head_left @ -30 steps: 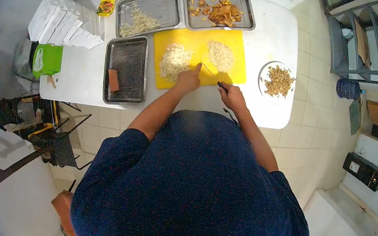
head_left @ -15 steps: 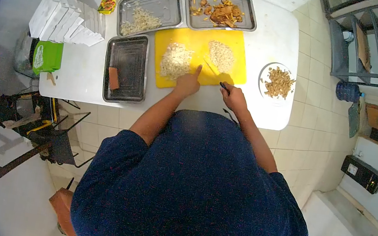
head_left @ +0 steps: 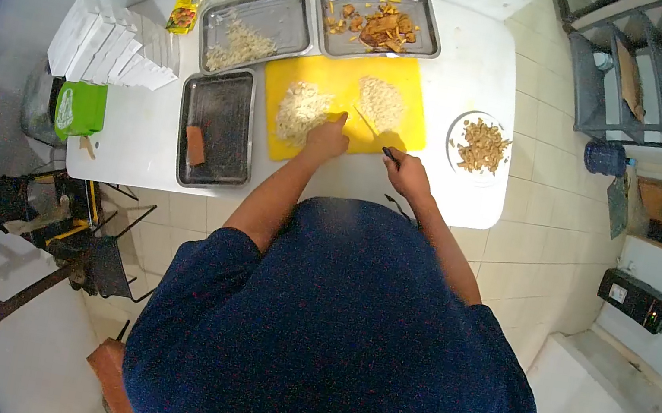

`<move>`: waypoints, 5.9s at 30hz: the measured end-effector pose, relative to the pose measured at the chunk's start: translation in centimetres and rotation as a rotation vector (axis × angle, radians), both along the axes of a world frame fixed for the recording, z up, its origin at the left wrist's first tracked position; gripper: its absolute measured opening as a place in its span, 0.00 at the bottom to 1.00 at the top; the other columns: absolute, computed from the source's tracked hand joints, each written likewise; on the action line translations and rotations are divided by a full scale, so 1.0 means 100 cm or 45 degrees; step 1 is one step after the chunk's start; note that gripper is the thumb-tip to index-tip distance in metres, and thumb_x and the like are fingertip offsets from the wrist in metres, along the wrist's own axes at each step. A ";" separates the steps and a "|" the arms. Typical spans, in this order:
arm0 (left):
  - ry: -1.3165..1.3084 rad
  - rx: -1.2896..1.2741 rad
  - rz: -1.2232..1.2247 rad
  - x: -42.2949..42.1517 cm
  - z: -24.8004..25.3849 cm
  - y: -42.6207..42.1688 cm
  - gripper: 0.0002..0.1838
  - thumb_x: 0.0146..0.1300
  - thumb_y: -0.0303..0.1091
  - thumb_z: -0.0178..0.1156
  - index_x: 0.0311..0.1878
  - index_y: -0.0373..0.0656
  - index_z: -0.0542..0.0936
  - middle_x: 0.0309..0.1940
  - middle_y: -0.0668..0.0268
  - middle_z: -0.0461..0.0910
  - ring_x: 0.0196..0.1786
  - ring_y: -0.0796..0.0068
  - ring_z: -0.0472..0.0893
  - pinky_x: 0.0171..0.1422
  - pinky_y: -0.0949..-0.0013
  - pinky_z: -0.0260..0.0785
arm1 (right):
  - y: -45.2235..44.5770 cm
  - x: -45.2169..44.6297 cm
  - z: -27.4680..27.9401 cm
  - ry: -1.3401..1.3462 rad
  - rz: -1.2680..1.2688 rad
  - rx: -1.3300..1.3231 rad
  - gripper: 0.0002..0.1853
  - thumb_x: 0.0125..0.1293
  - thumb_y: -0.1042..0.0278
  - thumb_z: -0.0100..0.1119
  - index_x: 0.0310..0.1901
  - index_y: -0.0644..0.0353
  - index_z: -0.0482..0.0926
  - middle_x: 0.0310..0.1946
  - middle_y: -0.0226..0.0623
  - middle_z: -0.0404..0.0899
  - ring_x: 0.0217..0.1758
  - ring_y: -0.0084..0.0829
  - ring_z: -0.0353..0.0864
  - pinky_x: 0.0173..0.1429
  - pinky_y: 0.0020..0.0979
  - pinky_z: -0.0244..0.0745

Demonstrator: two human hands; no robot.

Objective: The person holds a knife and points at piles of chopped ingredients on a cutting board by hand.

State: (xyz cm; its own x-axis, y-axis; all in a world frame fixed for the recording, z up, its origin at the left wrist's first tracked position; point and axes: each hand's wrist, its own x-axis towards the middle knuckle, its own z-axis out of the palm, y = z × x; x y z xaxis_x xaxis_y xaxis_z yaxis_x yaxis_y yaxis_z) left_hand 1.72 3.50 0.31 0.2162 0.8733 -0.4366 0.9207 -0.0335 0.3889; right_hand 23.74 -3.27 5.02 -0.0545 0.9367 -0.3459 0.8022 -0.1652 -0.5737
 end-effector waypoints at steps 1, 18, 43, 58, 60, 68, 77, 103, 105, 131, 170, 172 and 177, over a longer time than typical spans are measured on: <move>-0.002 -0.015 -0.008 0.000 0.001 0.001 0.37 0.56 0.40 0.53 0.72 0.49 0.61 0.41 0.47 0.82 0.44 0.48 0.82 0.49 0.48 0.74 | 0.000 0.000 0.001 -0.008 -0.004 -0.024 0.19 0.66 0.57 0.56 0.52 0.60 0.80 0.37 0.54 0.83 0.40 0.51 0.83 0.46 0.43 0.77; -0.035 0.065 -0.086 0.001 -0.019 0.003 0.36 0.56 0.39 0.54 0.72 0.56 0.63 0.39 0.49 0.83 0.42 0.50 0.83 0.49 0.49 0.76 | 0.014 -0.004 0.024 -0.111 0.102 -0.059 0.19 0.66 0.55 0.55 0.53 0.53 0.81 0.39 0.51 0.83 0.43 0.51 0.83 0.49 0.45 0.77; 0.047 -0.258 -0.179 -0.008 -0.008 0.008 0.43 0.58 0.39 0.52 0.76 0.69 0.48 0.54 0.54 0.79 0.53 0.52 0.80 0.58 0.51 0.73 | 0.023 -0.006 0.011 -0.101 0.146 -0.114 0.16 0.66 0.58 0.55 0.51 0.56 0.81 0.38 0.53 0.82 0.42 0.53 0.82 0.48 0.46 0.77; 0.092 -0.279 -0.199 -0.009 0.002 0.005 0.43 0.58 0.41 0.53 0.77 0.69 0.47 0.53 0.53 0.80 0.53 0.54 0.81 0.56 0.51 0.73 | 0.016 -0.006 0.015 -0.100 0.120 -0.146 0.17 0.65 0.58 0.56 0.52 0.55 0.81 0.38 0.51 0.83 0.41 0.52 0.83 0.47 0.45 0.77; 0.063 -0.260 -0.192 -0.008 -0.002 0.005 0.44 0.58 0.42 0.53 0.77 0.64 0.46 0.54 0.53 0.79 0.54 0.53 0.80 0.56 0.51 0.73 | 0.021 -0.011 0.008 -0.096 0.153 -0.076 0.18 0.65 0.58 0.56 0.53 0.54 0.81 0.39 0.51 0.83 0.42 0.51 0.83 0.48 0.44 0.77; -0.042 -0.295 -0.212 -0.002 -0.026 0.005 0.47 0.57 0.43 0.53 0.77 0.46 0.42 0.58 0.45 0.75 0.53 0.48 0.80 0.57 0.50 0.72 | 0.023 -0.005 -0.004 0.011 0.147 -0.029 0.18 0.65 0.57 0.57 0.52 0.56 0.81 0.41 0.50 0.83 0.45 0.49 0.83 0.51 0.41 0.77; 0.046 -0.375 -0.192 0.003 -0.020 0.008 0.47 0.56 0.40 0.54 0.78 0.50 0.42 0.56 0.48 0.77 0.54 0.50 0.80 0.58 0.53 0.73 | 0.020 -0.005 -0.003 0.006 0.168 -0.089 0.18 0.65 0.58 0.56 0.52 0.58 0.81 0.42 0.50 0.83 0.45 0.48 0.83 0.51 0.41 0.77; 0.190 -0.217 -0.231 0.001 0.007 -0.007 0.42 0.59 0.38 0.50 0.77 0.54 0.47 0.45 0.51 0.82 0.47 0.55 0.83 0.50 0.52 0.75 | 0.020 -0.010 0.000 0.102 0.146 0.022 0.17 0.66 0.58 0.57 0.50 0.59 0.82 0.36 0.53 0.83 0.40 0.49 0.84 0.46 0.41 0.77; 0.193 -0.209 -0.226 0.002 0.007 -0.007 0.41 0.59 0.38 0.50 0.77 0.53 0.49 0.45 0.50 0.82 0.47 0.54 0.83 0.51 0.52 0.75 | 0.015 -0.007 0.009 0.118 0.129 -0.001 0.17 0.66 0.57 0.58 0.50 0.59 0.82 0.36 0.53 0.83 0.40 0.49 0.84 0.46 0.41 0.77; -0.222 0.086 -0.173 -0.019 -0.035 -0.006 0.31 0.59 0.42 0.56 0.68 0.48 0.67 0.39 0.48 0.82 0.43 0.52 0.83 0.50 0.53 0.74 | -0.003 0.003 -0.002 0.160 0.009 -0.125 0.19 0.67 0.53 0.55 0.52 0.55 0.81 0.40 0.51 0.83 0.42 0.50 0.83 0.49 0.45 0.78; 0.163 0.341 -0.127 0.001 -0.027 -0.052 0.33 0.57 0.31 0.55 0.67 0.32 0.63 0.59 0.53 0.68 0.59 0.55 0.70 0.58 0.54 0.69 | 0.003 -0.025 0.000 -0.283 0.415 -0.152 0.29 0.64 0.70 0.45 0.69 0.48 0.65 0.30 0.56 0.80 0.33 0.53 0.81 0.40 0.50 0.77; 0.142 0.323 -0.092 0.002 -0.019 -0.050 0.34 0.56 0.32 0.57 0.67 0.33 0.63 0.57 0.53 0.69 0.58 0.54 0.71 0.56 0.54 0.70 | 0.003 -0.023 0.003 -0.291 0.416 -0.155 0.28 0.64 0.70 0.45 0.68 0.49 0.66 0.31 0.56 0.80 0.34 0.53 0.82 0.41 0.50 0.78; 0.126 0.290 -0.078 0.006 -0.006 -0.043 0.35 0.56 0.33 0.57 0.69 0.37 0.63 0.55 0.52 0.69 0.56 0.53 0.73 0.56 0.53 0.70 | 0.007 -0.023 0.002 -0.259 0.427 -0.044 0.28 0.62 0.72 0.44 0.66 0.52 0.69 0.31 0.57 0.80 0.34 0.53 0.82 0.42 0.49 0.78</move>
State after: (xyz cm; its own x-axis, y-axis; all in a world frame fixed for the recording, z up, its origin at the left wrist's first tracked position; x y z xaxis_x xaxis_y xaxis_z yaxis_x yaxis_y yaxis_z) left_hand 2.29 -0.82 -0.27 0.2376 0.9383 -0.2515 0.9475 -0.1668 0.2729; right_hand 21.42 -2.55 5.20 -0.2825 0.8663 -0.4119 0.9118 0.1092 -0.3958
